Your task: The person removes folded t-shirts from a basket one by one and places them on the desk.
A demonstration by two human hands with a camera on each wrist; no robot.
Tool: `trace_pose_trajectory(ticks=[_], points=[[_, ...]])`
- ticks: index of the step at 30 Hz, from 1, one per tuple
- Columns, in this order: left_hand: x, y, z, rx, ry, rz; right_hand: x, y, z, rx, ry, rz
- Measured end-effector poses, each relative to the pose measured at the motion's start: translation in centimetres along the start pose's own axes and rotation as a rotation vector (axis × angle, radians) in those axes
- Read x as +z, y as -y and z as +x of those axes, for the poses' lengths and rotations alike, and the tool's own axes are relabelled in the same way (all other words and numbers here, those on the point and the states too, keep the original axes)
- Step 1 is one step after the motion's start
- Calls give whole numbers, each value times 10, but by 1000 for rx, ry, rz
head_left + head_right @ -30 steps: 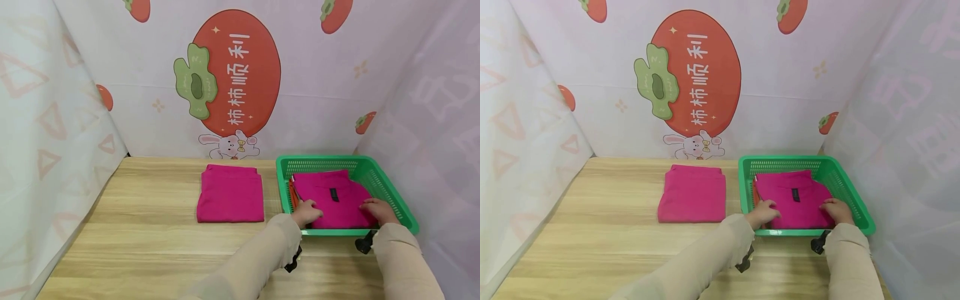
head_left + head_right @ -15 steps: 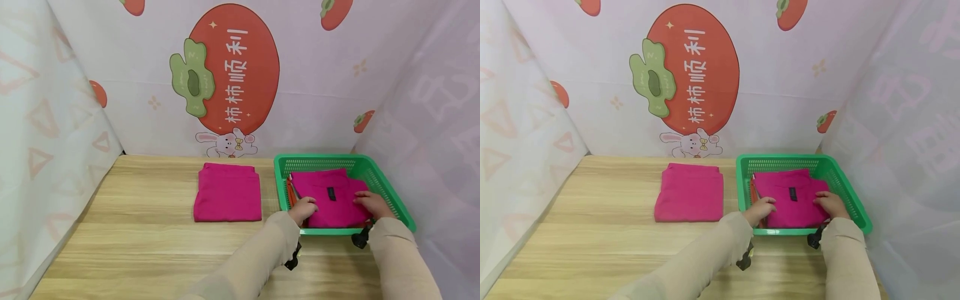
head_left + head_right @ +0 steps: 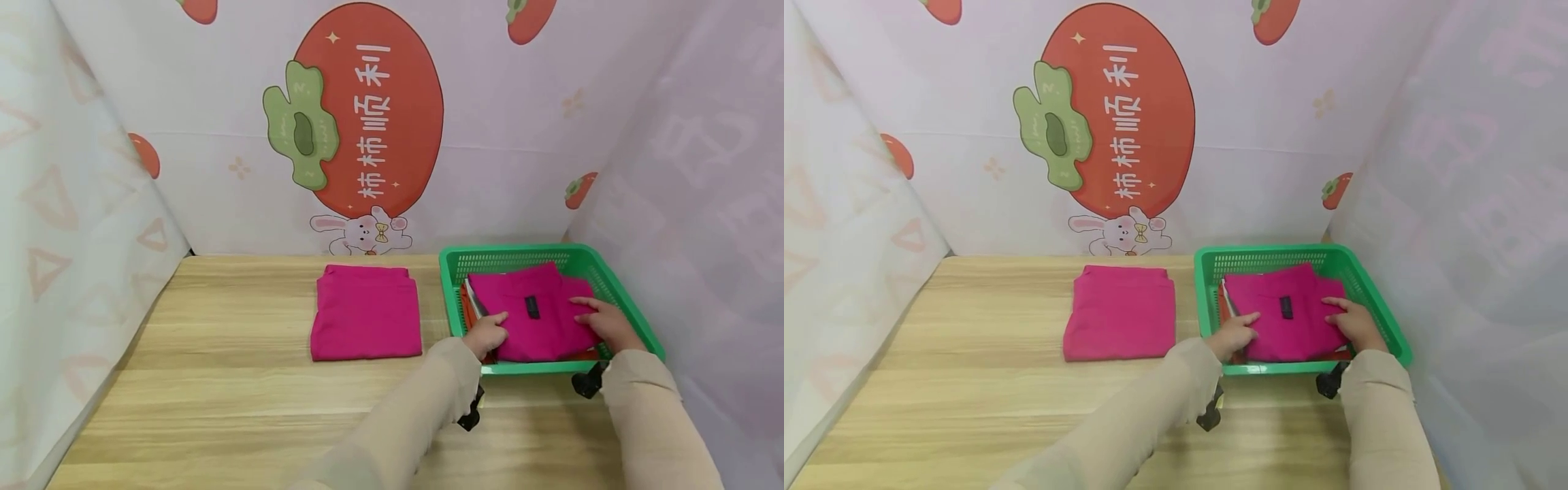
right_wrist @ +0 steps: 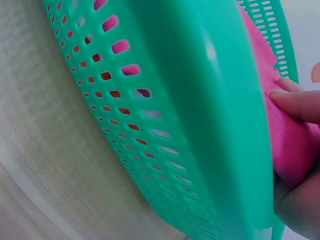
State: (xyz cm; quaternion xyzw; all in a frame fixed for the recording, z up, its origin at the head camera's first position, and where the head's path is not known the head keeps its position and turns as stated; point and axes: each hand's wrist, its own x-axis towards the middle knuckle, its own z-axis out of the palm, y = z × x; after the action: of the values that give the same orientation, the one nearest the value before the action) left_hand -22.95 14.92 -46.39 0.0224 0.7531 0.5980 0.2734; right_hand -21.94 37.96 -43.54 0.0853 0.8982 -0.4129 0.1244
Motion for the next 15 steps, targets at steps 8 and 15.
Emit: trace_pose_trajectory(ticks=[8,15], points=[[-10,-6,-3,30,-24,-11,0,9,-10,-58,-90,51],[-28,-11,-13,100,-22,-35,2,26,-23,-95,-173,86]])
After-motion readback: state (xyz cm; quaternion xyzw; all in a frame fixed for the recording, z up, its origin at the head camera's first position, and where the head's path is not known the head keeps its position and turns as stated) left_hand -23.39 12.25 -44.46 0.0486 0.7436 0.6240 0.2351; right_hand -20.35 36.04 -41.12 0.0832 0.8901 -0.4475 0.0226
